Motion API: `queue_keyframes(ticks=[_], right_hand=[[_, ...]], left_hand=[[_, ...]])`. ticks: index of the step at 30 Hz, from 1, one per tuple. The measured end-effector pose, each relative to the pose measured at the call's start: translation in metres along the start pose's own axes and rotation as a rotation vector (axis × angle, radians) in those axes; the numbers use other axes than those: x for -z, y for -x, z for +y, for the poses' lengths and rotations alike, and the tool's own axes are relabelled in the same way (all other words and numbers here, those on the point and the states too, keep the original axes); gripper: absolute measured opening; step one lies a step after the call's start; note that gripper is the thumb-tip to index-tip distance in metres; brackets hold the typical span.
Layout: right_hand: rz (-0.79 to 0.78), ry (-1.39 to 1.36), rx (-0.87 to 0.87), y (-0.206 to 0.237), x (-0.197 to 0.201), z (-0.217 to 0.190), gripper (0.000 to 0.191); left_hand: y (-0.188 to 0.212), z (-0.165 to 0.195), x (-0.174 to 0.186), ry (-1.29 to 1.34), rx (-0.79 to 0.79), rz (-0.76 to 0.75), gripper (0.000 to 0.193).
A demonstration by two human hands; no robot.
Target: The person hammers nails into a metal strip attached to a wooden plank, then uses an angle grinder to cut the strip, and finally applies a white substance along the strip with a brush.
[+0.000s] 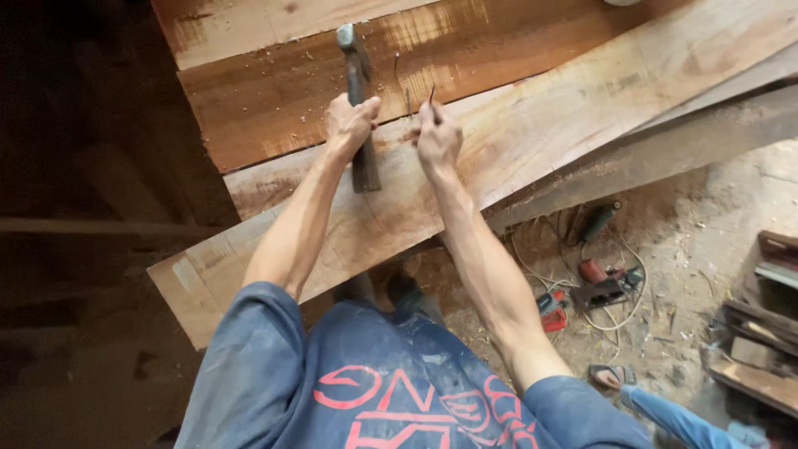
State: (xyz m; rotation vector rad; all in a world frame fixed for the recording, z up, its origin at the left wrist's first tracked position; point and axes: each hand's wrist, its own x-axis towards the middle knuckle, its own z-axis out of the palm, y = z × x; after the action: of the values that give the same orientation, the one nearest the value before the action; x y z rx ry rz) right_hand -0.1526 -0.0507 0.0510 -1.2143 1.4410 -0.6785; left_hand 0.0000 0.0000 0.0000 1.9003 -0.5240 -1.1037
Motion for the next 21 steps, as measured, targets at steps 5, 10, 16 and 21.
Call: queue_keyframes(ticks=[5,10,16,21], right_hand=[[-0.433,-0.538,-0.071,0.06,0.024,0.056,0.018],[-0.671,-0.64,-0.088,0.068,0.061,0.089,0.02],[-0.745,-0.317,0.0,0.087,0.059,0.106,0.032],[-0.698,-0.02,0.065,0.111,0.04,0.077,0.048]], left_hand=[[0.047,-0.011,-0.04,0.064,-0.094,-0.03,0.047],[0.115,-0.051,-0.065,-0.432,-0.749,0.572,0.041],[0.167,-0.064,-0.078,-0.174,-0.195,0.461,0.033],[0.182,-0.08,-0.036,0.005,-0.204,0.684,0.027]])
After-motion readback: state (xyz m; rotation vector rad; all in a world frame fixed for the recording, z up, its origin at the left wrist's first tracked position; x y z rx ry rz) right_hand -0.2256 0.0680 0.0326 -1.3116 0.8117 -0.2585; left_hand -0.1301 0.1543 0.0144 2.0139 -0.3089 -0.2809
